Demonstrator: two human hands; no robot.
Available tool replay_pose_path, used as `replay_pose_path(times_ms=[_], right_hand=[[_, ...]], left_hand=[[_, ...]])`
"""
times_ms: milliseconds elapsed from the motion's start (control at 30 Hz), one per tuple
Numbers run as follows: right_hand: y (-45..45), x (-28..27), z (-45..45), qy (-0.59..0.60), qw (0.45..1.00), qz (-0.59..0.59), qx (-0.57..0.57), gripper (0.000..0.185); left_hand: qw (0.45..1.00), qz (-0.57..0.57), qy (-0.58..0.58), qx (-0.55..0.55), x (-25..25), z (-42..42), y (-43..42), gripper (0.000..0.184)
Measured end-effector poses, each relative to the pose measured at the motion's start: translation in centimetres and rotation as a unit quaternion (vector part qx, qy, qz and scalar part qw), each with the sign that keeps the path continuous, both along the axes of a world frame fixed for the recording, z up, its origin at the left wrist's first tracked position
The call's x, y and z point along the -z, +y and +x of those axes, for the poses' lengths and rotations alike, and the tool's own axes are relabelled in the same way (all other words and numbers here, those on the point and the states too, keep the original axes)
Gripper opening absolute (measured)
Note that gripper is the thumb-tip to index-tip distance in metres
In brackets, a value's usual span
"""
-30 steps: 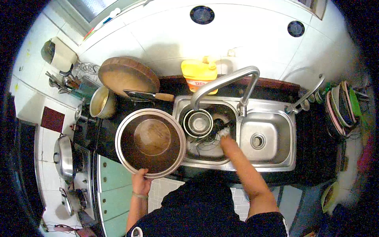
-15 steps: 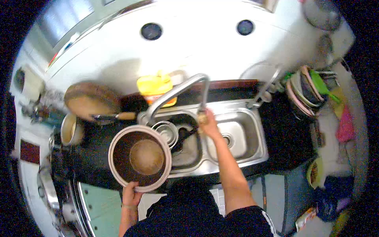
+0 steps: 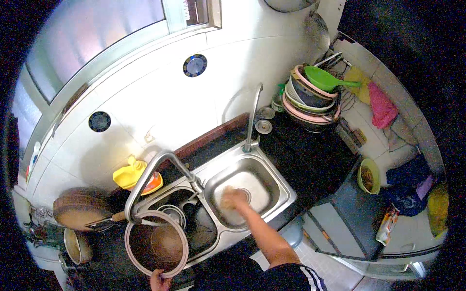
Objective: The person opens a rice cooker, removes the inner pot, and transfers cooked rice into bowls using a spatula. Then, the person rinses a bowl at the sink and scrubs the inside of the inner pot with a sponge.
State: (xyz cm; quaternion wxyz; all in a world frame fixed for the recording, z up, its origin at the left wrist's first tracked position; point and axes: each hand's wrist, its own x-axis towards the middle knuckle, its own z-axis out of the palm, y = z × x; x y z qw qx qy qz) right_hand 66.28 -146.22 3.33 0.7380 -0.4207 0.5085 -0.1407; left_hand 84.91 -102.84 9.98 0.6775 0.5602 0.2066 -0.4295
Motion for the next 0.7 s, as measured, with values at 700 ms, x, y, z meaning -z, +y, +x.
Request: replay_pose_path(times_ms=[700], right_hand=[[3.2,-2.5,14.9,0.056,0.750,-0.461,-0.471,0.040]], left_hand=[[0.948,0.157,-0.256,-0.109,-7.8,-5.8,-5.0,0.045]])
